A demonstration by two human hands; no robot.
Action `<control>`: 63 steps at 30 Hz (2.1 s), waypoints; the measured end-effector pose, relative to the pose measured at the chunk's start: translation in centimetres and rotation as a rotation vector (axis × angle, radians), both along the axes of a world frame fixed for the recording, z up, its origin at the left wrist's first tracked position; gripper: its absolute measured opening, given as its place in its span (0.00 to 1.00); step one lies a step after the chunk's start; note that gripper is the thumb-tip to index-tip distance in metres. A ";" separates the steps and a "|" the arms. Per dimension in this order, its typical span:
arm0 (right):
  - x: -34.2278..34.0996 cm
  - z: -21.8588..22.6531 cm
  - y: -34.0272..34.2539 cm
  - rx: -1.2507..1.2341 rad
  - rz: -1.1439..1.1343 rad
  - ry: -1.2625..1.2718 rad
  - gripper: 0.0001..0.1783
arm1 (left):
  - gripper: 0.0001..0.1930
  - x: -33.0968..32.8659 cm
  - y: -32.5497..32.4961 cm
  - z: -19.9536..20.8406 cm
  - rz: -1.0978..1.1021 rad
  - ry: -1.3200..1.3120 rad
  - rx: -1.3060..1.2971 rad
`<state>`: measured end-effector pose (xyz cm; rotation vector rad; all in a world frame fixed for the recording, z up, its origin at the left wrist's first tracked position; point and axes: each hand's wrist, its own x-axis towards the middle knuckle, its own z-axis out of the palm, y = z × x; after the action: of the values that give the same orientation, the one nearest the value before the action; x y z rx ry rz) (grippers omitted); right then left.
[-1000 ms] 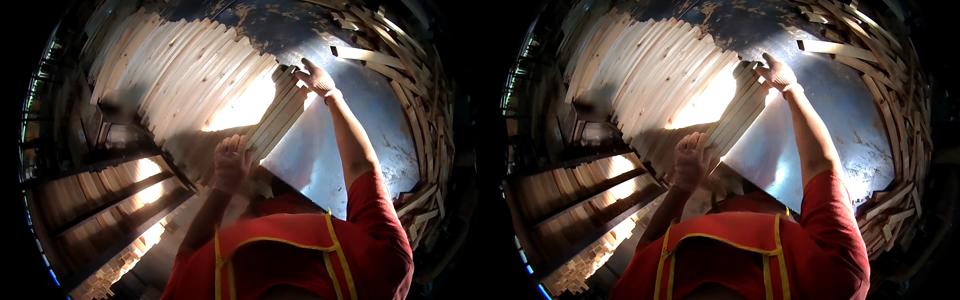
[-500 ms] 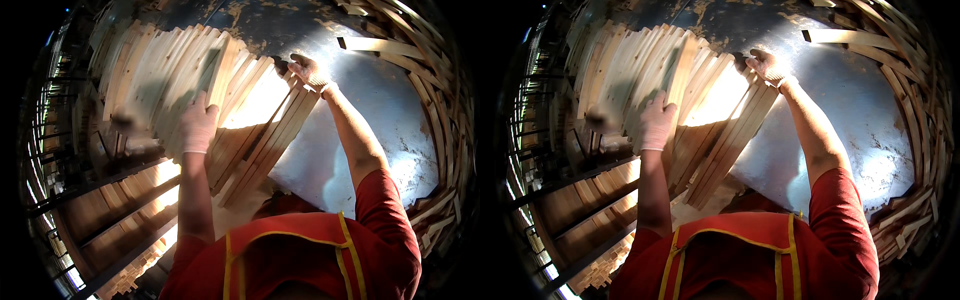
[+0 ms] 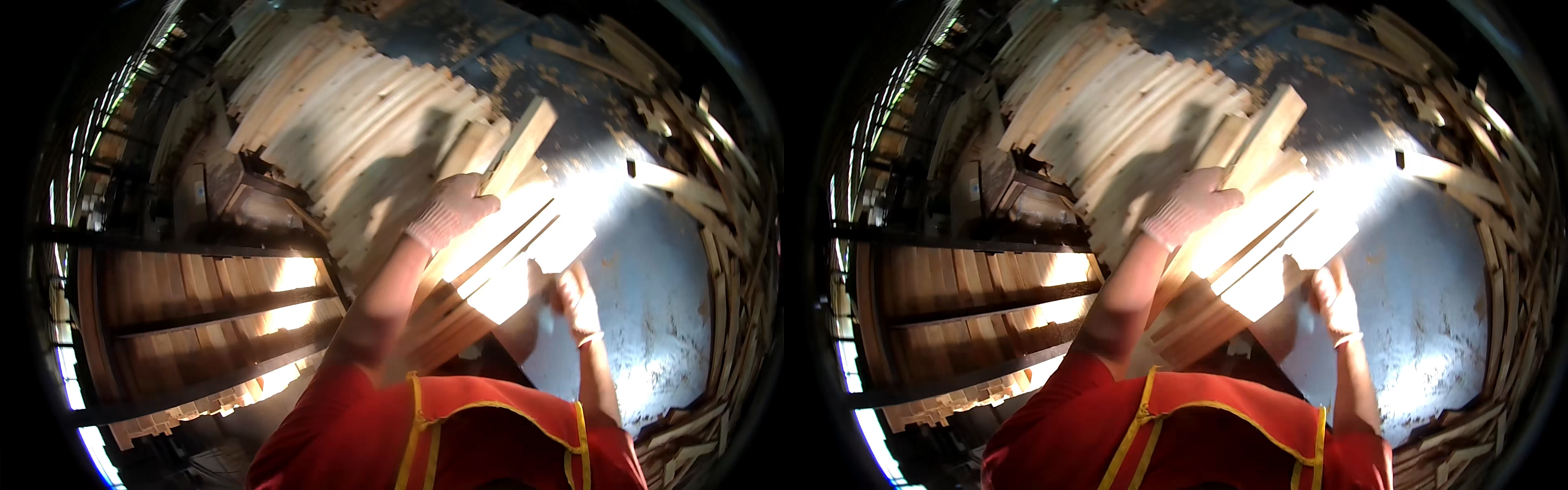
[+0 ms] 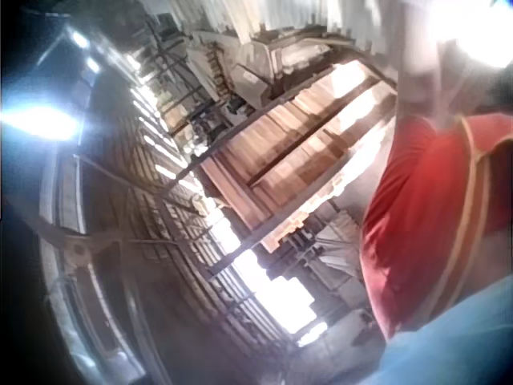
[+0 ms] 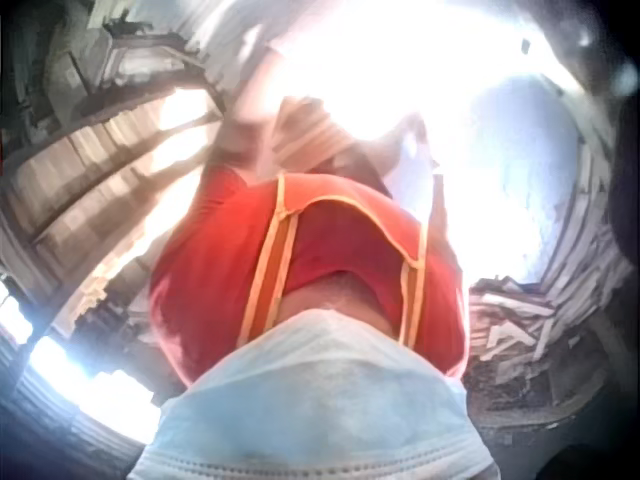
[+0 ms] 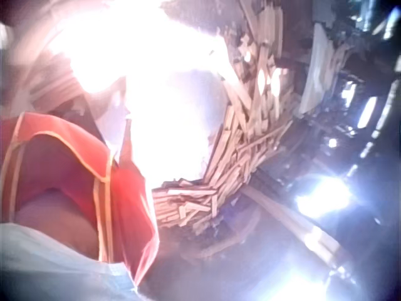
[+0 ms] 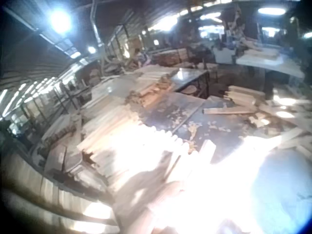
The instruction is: The person sorts and stacks thin wooden planks on a metal workbench. They pick up planks from a disorganized pile, align them, and place them into a neat stack.
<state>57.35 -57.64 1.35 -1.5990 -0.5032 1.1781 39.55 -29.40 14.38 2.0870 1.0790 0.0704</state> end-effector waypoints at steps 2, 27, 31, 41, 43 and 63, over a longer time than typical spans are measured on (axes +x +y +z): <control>-5.6 -4.1 -0.4 -0.013 0.043 -0.215 0.45 | 0.27 -1.5 3.7 -0.6 -0.027 0.098 -0.184; -14.1 -3.9 6.3 -0.422 -0.016 -0.320 0.37 | 0.42 -15.5 19.9 -6.2 -0.119 0.432 0.663; -15.1 -1.1 7.8 -0.401 0.030 -0.371 0.37 | 0.39 -21.3 22.7 -11.4 0.077 0.512 0.929; -13.7 -3.7 5.9 -0.243 -0.010 -0.445 0.44 | 0.34 -27.8 -4.1 -19.3 1.196 -0.675 -0.681; -13.0 -1.8 4.6 -0.242 -0.025 -0.389 0.54 | 0.27 -27.2 -8.3 -18.8 1.256 -0.663 -0.823; 0.3 3.8 -1.7 -0.142 -0.159 -0.333 0.46 | 0.35 -0.8 -9.4 -12.6 0.178 -0.059 -0.062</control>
<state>57.67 -59.33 5.13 -1.9347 -0.5016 0.8480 38.72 -38.83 1.75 1.9183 1.2136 0.1823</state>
